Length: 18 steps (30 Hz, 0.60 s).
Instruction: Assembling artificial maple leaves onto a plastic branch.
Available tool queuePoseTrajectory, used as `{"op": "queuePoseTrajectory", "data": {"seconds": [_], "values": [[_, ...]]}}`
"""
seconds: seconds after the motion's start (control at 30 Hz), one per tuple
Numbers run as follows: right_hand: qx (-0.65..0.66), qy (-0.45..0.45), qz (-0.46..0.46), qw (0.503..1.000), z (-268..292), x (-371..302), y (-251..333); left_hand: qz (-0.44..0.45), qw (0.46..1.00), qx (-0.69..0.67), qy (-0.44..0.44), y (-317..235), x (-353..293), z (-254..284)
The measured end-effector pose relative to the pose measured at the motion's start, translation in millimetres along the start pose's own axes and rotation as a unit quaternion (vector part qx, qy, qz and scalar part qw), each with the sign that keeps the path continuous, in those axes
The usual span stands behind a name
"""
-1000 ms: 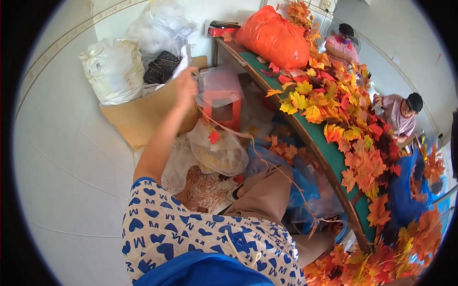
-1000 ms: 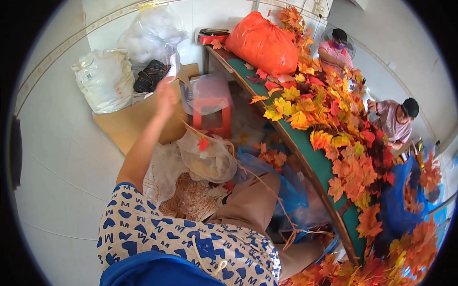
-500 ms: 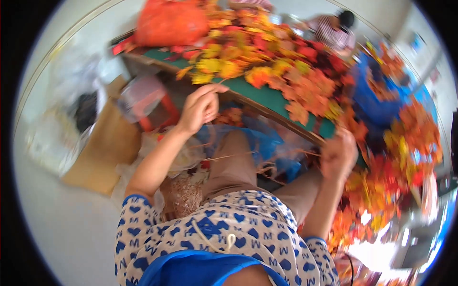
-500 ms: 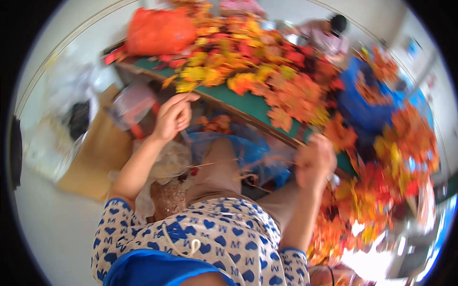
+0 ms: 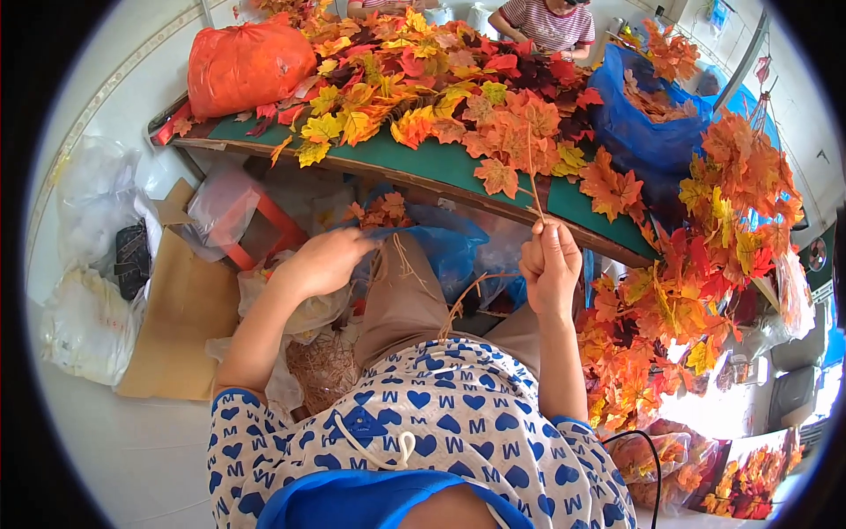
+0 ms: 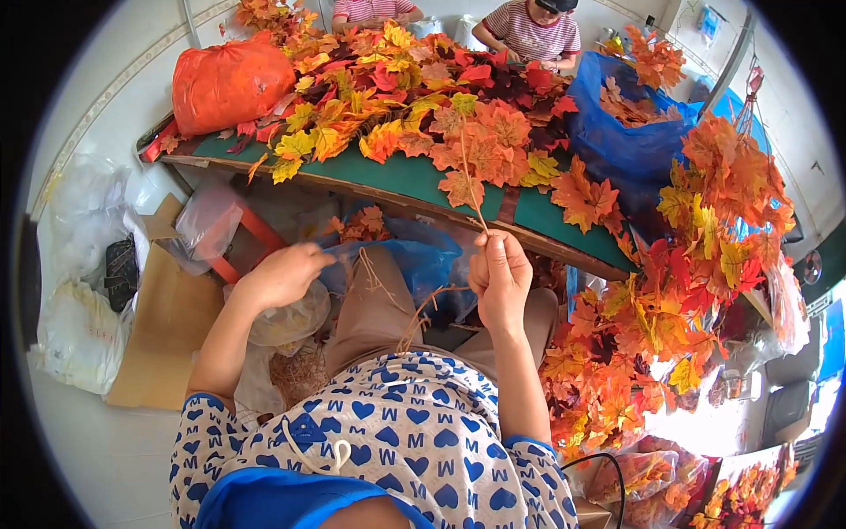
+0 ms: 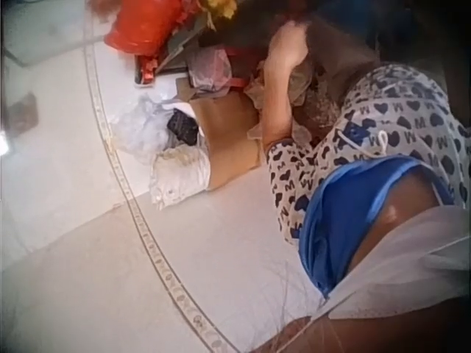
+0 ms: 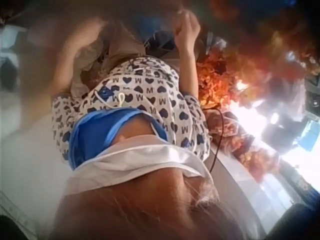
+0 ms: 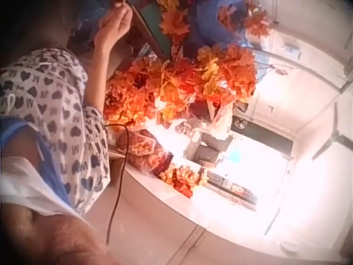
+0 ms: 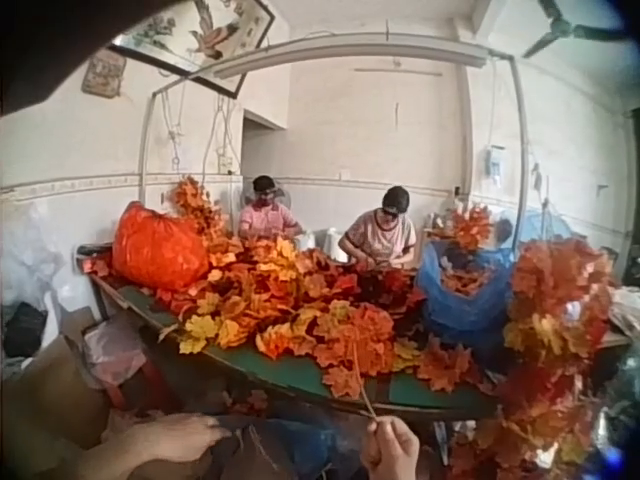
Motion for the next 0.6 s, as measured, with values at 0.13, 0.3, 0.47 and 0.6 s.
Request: {"op": "queuePoseTrajectory", "data": {"seconds": [0.13, 0.3, 0.47, 0.6], "values": [[0.096, 0.034, -0.090, 0.991, -10, -10, -18, -0.214, 0.900, -0.337, -0.174, -59, 43, 31], [0.193, 0.064, -0.249, 0.947, -9, -22, -52, -0.260, 0.650, -0.686, -0.200, -92, 90, -22], [0.123, 0.092, -0.318, 0.935, 24, -13, -67, -0.181, 0.549, -0.785, -0.222, -95, 116, -63], [-0.598, -0.041, 0.146, 0.787, 54, 65, -40, -0.115, 0.433, -0.859, -0.248, -79, 132, -80]]}}
Point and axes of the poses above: each hand's wrist, its own x-axis towards the middle knuckle, its own z-axis out of the back of the hand, y = z × x, the point moved 2 cm from there along x, towards the middle knuckle, and after that the axes turned 5 degrees about y, right-handed, at the moved point
